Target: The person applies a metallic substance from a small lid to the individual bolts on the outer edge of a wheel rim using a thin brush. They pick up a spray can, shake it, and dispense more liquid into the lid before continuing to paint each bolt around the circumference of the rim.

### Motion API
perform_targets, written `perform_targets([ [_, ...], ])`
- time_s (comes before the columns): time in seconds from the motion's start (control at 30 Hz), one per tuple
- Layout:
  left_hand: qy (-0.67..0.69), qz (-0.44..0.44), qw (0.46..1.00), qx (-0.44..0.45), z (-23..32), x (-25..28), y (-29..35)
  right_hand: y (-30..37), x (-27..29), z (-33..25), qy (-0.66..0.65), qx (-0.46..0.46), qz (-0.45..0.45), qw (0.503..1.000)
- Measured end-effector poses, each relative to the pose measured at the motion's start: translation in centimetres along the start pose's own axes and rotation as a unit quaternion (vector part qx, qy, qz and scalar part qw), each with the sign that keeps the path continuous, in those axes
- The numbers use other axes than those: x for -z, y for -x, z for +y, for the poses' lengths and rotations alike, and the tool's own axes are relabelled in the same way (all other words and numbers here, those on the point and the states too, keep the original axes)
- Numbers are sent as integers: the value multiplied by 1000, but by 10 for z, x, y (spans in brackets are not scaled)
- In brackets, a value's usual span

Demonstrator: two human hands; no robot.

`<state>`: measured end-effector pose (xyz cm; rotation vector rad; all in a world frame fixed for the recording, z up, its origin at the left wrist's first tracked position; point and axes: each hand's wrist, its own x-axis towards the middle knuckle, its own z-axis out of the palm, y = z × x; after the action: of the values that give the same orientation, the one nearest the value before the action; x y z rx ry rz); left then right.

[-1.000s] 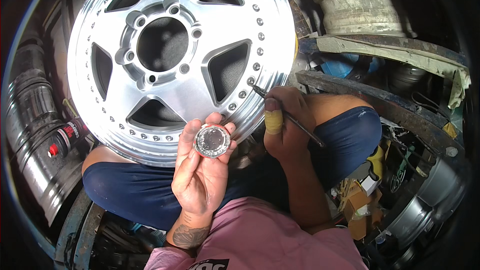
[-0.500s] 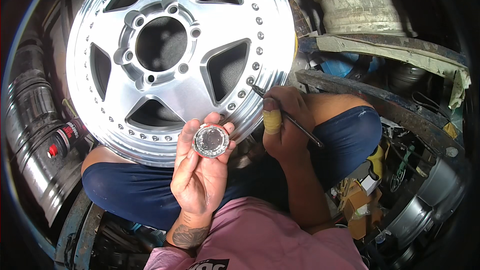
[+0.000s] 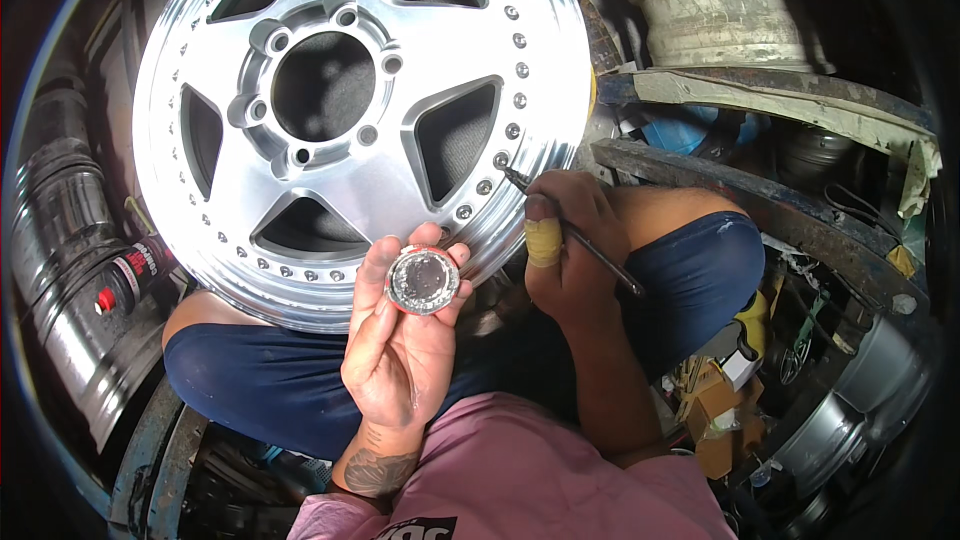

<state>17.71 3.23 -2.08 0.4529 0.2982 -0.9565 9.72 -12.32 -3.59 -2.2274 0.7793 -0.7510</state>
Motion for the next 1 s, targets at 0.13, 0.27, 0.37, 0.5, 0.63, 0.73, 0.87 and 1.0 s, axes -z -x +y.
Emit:
perform_targets([
  [0.13, -3, -3, 1000, 1, 1, 0, 0, 0, 1, -1, 9, -4, -8, 1000],
  [0.27, -7, 4, 1000, 4, 1, 0, 0, 0, 1, 0, 7, 4, -7, 1000],
  [0.37, -8, 7, 1000, 5, 1, 1, 0, 1, 0, 0, 3, -3, -7, 1000],
  [0.5, 17, 3, 1000, 1, 0, 0, 0, 1, -1, 0, 5, 3, -7, 1000],
  [0.63, 24, 2, 1000, 1, 0, 0, -1, 1, 1, -1, 5, 0, -8, 1000],
  [0.73, -5, 6, 1000, 3, 0, 0, -1, 1, 1, -1, 1, -1, -8, 1000],
  [0.87, -2, 11, 1000, 4, 0, -1, -1, 1, 2, -2, 3, -1, -9, 1000],
  [1.0, -2, 14, 1000, 3, 0, -1, 0, 1, 1, -2, 2, 0, -10, 1000],
])
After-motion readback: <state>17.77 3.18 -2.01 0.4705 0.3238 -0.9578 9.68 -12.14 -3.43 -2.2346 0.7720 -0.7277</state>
